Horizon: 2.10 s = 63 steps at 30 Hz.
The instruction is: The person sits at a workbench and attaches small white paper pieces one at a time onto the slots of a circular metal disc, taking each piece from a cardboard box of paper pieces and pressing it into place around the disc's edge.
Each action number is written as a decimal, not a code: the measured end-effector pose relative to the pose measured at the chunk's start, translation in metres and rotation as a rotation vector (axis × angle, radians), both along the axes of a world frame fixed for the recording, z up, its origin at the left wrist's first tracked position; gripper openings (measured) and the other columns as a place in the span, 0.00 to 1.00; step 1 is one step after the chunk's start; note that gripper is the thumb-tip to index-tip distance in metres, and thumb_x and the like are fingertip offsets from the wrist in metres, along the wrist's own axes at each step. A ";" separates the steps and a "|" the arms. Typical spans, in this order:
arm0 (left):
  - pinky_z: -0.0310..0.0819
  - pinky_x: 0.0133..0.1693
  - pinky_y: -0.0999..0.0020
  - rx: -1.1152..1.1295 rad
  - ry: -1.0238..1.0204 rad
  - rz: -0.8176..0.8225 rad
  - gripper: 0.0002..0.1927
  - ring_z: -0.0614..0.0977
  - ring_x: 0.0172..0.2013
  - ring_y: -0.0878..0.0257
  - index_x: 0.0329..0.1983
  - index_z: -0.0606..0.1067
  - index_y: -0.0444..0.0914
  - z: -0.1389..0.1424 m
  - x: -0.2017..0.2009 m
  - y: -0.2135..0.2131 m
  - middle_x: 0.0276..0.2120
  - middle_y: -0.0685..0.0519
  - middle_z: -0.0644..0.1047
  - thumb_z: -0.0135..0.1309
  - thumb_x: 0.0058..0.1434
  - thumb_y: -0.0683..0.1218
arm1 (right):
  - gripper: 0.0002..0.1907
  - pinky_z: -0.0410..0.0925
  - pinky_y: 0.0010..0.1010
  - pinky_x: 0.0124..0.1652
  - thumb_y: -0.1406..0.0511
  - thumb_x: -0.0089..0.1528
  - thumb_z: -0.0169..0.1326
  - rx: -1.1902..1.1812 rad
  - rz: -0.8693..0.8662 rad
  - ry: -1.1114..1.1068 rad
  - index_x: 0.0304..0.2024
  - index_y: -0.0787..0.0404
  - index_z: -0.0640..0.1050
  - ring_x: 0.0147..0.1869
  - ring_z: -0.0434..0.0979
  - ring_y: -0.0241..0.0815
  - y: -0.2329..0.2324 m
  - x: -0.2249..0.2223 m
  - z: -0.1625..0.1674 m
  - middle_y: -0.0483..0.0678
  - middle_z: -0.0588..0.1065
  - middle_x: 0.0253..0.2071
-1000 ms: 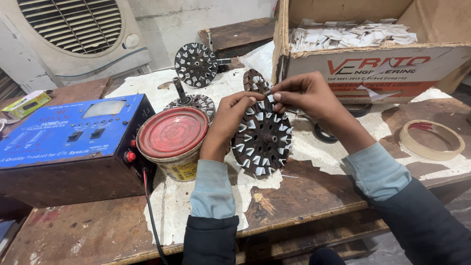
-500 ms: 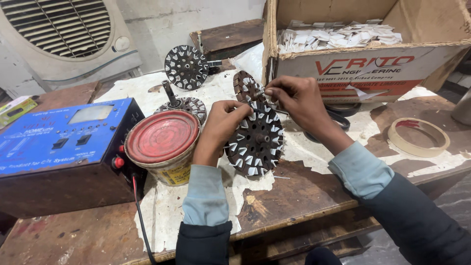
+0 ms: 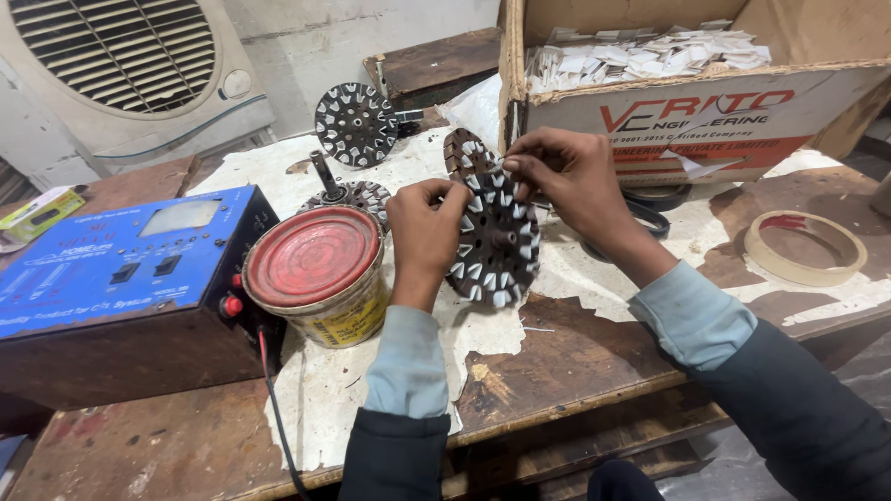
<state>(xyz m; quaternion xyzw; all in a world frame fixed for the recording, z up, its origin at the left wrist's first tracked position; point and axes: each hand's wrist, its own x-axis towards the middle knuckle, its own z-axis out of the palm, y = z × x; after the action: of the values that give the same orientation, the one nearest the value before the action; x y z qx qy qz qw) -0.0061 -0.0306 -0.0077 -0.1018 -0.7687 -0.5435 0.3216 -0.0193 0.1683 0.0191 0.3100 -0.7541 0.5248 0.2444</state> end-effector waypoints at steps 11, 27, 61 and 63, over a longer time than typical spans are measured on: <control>0.56 0.27 0.65 0.139 -0.031 -0.058 0.36 0.63 0.25 0.67 0.27 0.74 0.26 -0.033 -0.041 -0.006 0.19 0.58 0.66 0.44 0.73 0.64 | 0.18 0.77 0.34 0.46 0.79 0.55 0.57 0.338 0.020 0.519 0.47 0.63 0.82 0.48 0.84 0.48 -0.008 0.009 -0.008 0.52 0.80 0.45; 0.65 0.29 0.63 0.169 -0.053 -0.111 0.35 0.70 0.25 0.67 0.37 0.81 0.31 -0.025 -0.032 -0.001 0.20 0.54 0.73 0.39 0.71 0.65 | 0.17 0.76 0.38 0.44 0.78 0.56 0.56 0.414 -0.091 0.527 0.48 0.65 0.81 0.44 0.83 0.53 -0.019 0.018 -0.007 0.53 0.79 0.45; 0.64 0.28 0.60 0.184 -0.086 -0.037 0.26 0.70 0.25 0.65 0.27 0.73 0.31 -0.022 -0.029 -0.001 0.20 0.50 0.73 0.45 0.69 0.57 | 0.13 0.75 0.38 0.40 0.72 0.59 0.63 0.405 -0.050 0.402 0.47 0.66 0.82 0.42 0.84 0.51 -0.018 0.021 0.007 0.55 0.81 0.40; 0.63 0.28 0.59 0.174 -0.111 -0.032 0.27 0.69 0.24 0.64 0.26 0.72 0.31 -0.022 -0.029 -0.001 0.19 0.50 0.72 0.45 0.70 0.58 | 0.13 0.74 0.39 0.39 0.71 0.60 0.63 0.402 -0.092 0.419 0.47 0.67 0.82 0.41 0.83 0.53 -0.018 0.022 0.006 0.56 0.80 0.39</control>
<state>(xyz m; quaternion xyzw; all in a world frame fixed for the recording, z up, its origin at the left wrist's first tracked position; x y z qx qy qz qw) -0.0354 -0.0320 -0.0298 -0.0555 -0.7336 -0.6179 0.2774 0.0031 0.1503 0.0250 0.4193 -0.7892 0.2778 0.3524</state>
